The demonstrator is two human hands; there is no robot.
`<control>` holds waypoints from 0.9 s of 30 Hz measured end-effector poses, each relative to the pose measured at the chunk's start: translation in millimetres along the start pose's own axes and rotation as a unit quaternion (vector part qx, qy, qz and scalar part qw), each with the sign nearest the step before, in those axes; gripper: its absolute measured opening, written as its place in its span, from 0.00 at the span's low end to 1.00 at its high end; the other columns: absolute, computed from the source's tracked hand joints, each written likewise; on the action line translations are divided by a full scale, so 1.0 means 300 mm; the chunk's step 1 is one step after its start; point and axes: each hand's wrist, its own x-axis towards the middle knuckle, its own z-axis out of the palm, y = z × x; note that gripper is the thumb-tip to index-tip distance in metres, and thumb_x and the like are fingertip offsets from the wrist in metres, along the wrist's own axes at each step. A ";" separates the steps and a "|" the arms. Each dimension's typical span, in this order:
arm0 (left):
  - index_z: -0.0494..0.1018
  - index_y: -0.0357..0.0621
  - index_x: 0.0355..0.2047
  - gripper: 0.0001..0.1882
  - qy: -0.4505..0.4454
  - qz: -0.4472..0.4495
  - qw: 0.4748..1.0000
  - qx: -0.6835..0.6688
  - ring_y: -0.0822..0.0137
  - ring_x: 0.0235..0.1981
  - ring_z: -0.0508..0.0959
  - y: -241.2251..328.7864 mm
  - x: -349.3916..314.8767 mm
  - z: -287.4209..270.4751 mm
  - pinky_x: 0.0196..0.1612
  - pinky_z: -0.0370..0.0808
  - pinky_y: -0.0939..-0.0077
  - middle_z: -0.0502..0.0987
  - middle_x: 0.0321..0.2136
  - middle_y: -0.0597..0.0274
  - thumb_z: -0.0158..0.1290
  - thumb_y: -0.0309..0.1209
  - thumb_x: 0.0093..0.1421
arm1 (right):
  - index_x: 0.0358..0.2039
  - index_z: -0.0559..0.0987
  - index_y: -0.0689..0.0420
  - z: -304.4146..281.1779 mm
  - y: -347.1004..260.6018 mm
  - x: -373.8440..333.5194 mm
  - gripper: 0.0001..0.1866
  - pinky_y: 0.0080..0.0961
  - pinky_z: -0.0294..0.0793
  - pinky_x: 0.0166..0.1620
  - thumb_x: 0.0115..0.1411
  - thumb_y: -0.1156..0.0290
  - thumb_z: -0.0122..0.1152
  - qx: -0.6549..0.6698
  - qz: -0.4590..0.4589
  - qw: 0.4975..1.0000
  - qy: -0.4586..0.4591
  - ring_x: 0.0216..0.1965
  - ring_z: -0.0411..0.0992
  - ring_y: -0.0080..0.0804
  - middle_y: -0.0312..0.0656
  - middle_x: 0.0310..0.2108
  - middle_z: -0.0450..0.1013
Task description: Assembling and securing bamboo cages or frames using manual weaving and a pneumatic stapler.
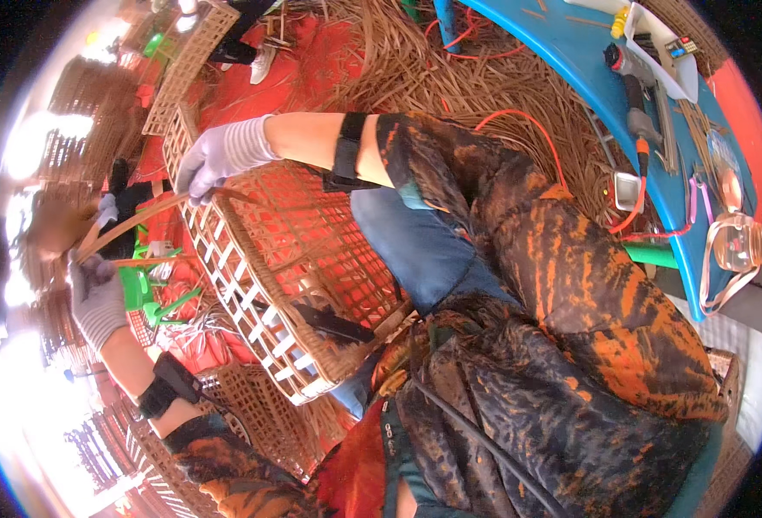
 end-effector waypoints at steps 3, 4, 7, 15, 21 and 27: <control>0.72 0.33 0.47 0.14 0.004 0.026 1.000 0.014 0.67 0.33 0.70 0.108 0.033 -0.027 0.31 0.63 0.78 0.76 0.38 0.57 0.51 0.28 0.63 | 0.44 0.78 0.62 0.021 0.013 0.033 0.12 0.22 0.75 0.47 0.61 0.74 0.57 -0.029 -0.032 0.999 -0.009 0.40 0.76 0.25 0.40 0.38 0.78; 0.72 0.33 0.47 0.14 0.013 0.049 0.998 0.029 0.67 0.33 0.70 0.109 0.045 -0.011 0.31 0.63 0.77 0.77 0.39 0.57 0.51 0.27 0.62 | 0.44 0.78 0.62 0.015 0.027 0.032 0.12 0.22 0.75 0.47 0.60 0.74 0.58 -0.068 -0.047 0.997 -0.007 0.40 0.76 0.24 0.39 0.38 0.78; 0.73 0.32 0.44 0.12 -0.016 0.065 0.997 0.040 0.66 0.33 0.69 0.120 0.048 0.062 0.31 0.62 0.77 0.78 0.38 0.55 0.52 0.25 0.61 | 0.42 0.79 0.62 0.006 0.038 0.031 0.13 0.20 0.74 0.43 0.59 0.69 0.61 -0.030 -0.012 0.999 0.010 0.36 0.75 0.20 0.36 0.35 0.78; 0.73 0.35 0.42 0.11 0.035 0.198 0.960 0.197 0.69 0.32 0.71 0.478 0.061 -0.258 0.31 0.66 0.76 0.76 0.33 0.57 0.53 0.24 0.58 | 0.36 0.81 0.58 -0.115 0.081 -0.108 0.11 0.16 0.69 0.36 0.59 0.64 0.61 -0.019 0.013 0.998 0.052 0.28 0.69 0.16 0.31 0.26 0.74; 0.73 0.37 0.43 0.12 0.094 0.205 0.936 0.271 0.70 0.30 0.71 0.612 0.051 -0.570 0.30 0.66 0.79 0.74 0.31 0.59 0.54 0.26 0.58 | 0.40 0.82 0.49 -0.374 0.220 -0.282 0.14 0.25 0.73 0.43 0.58 0.56 0.59 -0.360 0.095 0.903 0.215 0.36 0.76 0.26 0.36 0.34 0.79; 0.72 0.36 0.46 0.14 0.005 0.061 0.992 0.112 0.71 0.30 0.69 0.006 -0.104 -0.010 0.29 0.64 0.82 0.73 0.33 0.61 0.54 0.27 0.60 | 0.46 0.78 0.53 0.012 -0.233 -0.084 0.17 0.24 0.76 0.39 0.59 0.58 0.58 -0.304 -0.014 0.942 0.144 0.27 0.76 0.27 0.37 0.39 0.77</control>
